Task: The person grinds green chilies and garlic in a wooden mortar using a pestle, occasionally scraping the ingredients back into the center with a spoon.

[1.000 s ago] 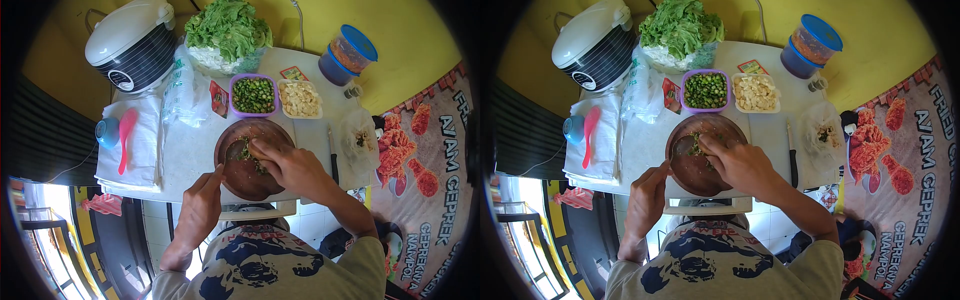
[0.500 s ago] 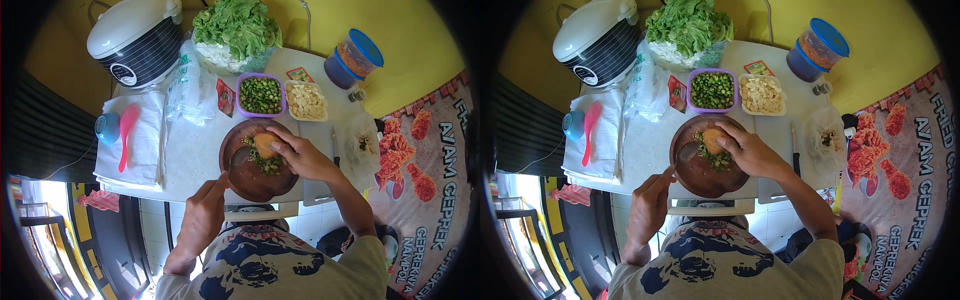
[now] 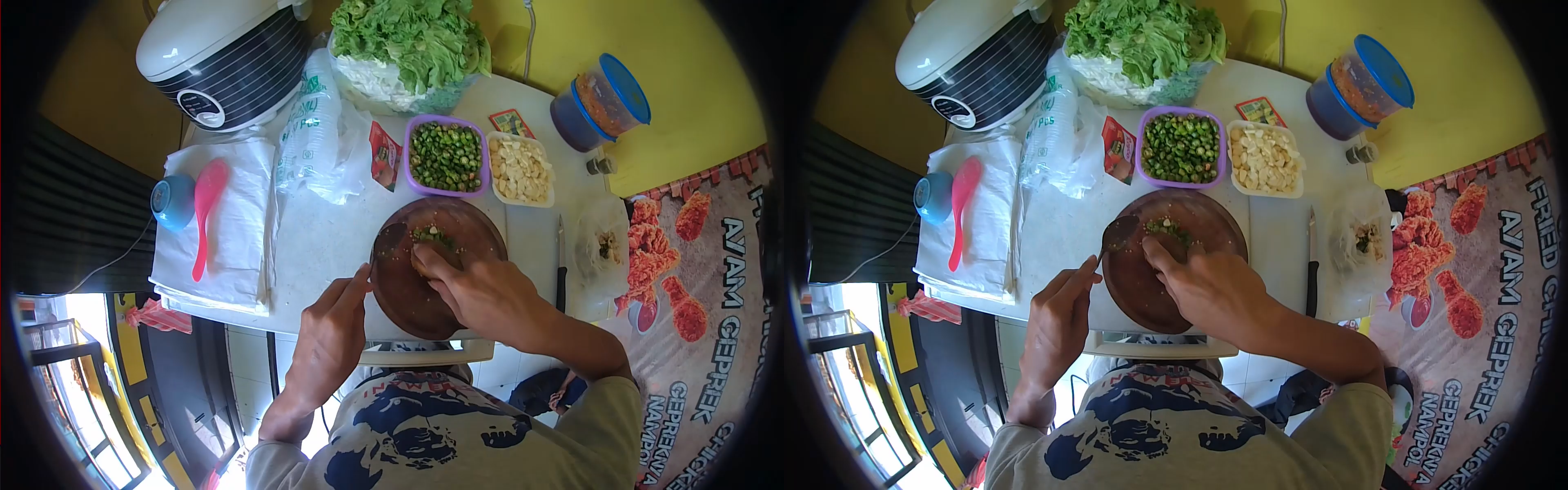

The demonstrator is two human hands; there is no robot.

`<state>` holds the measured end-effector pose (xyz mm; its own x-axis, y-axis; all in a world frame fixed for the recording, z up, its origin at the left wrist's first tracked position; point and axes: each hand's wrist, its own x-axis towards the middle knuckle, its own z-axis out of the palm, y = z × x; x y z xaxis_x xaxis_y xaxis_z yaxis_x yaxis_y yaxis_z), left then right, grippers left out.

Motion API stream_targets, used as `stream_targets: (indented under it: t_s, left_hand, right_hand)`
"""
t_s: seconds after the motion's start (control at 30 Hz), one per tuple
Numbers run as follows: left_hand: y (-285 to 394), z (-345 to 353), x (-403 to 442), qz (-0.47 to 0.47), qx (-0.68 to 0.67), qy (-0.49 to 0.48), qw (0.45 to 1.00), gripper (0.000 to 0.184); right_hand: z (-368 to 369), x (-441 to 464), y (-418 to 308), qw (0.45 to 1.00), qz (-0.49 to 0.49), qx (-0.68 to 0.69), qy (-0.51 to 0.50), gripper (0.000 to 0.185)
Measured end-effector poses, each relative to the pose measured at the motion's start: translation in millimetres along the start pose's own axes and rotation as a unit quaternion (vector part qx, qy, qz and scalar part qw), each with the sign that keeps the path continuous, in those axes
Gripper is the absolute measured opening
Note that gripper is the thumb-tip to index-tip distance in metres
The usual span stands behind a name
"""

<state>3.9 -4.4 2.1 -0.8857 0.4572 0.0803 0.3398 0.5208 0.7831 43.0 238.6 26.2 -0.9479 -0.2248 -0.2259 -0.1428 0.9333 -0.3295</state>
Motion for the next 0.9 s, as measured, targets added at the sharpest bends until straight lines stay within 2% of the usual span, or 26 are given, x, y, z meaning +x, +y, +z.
stream_targets:
  t_s: [0.03,0.1,0.13,0.17,0.27,0.37,0.47,0.53,0.57,0.6,0.63,0.67,0.8,0.9]
  left_hand:
    - [-0.3,-0.5,2.0,0.001,0.002,0.006,1.000,0.037]
    - [-2.5,-5.1,0.7,0.002,0.016,0.003,1.000,0.038]
    - [-8.2,-4.9,1.2,0.048,0.018,0.005,0.999,0.042]
    - [-9.1,-0.7,0.8,0.046,0.017,0.001,0.999,0.042]
    - [-7.4,3.1,5.9,0.058,0.013,0.004,0.998,0.042]
    - [-4.9,5.3,0.5,0.019,0.020,0.009,1.000,0.039]
    - [-7.1,19.2,10.8,0.037,0.015,0.016,0.999,0.040]
    - [-6.1,28.4,16.0,0.057,0.009,0.018,0.998,0.042]
    - [-4.3,31.5,16.1,0.070,0.005,0.017,0.997,0.043]
    - [0.3,32.9,15.0,0.070,0.006,0.020,0.997,0.043]
    - [6.5,33.6,14.7,0.064,0.006,0.003,0.998,0.044]
    - [9.9,34.6,14.0,0.058,0.006,-0.017,0.998,0.046]
    - [8.7,32.8,2.3,0.086,0.011,-0.041,0.995,0.047]
    - [13.2,22.6,-7.6,0.080,-0.008,-0.032,0.996,0.045]
  right_hand:
    - [-5.1,6.1,2.3,0.999,-0.009,0.012,-0.039,0.049]
    - [-4.3,8.2,1.3,0.999,-0.014,0.027,-0.027,0.049]
    - [-4.7,8.6,3.2,0.999,-0.014,0.037,-0.020,0.049]
    - [-2.5,9.0,4.2,0.999,-0.011,0.040,-0.022,0.049]
    - [4.3,11.5,6.2,0.999,-0.029,0.008,0.038,0.048]
    - [8.2,2.3,5.6,0.997,-0.035,0.021,0.067,0.045]
    - [10.4,4.6,24.2,0.997,-0.040,0.053,0.026,0.045]
    - [32.6,12.6,54.7,0.935,-0.184,0.221,0.208,0.047]
    - [30.0,3.6,64.1,0.935,-0.187,0.219,0.208,0.047]
    - [17.6,-7.7,65.9,0.927,-0.031,0.353,0.125,0.050]
    - [6.2,-15.7,64.3,0.873,0.128,0.470,0.037,0.052]
    - [-3.5,-18.3,61.5,0.858,0.172,0.483,0.030,0.053]
    - [-6.5,-14.4,69.1,0.808,0.214,0.549,-0.002,0.055]
    - [-0.6,-3.4,68.4,0.831,0.196,0.520,-0.020,0.055]
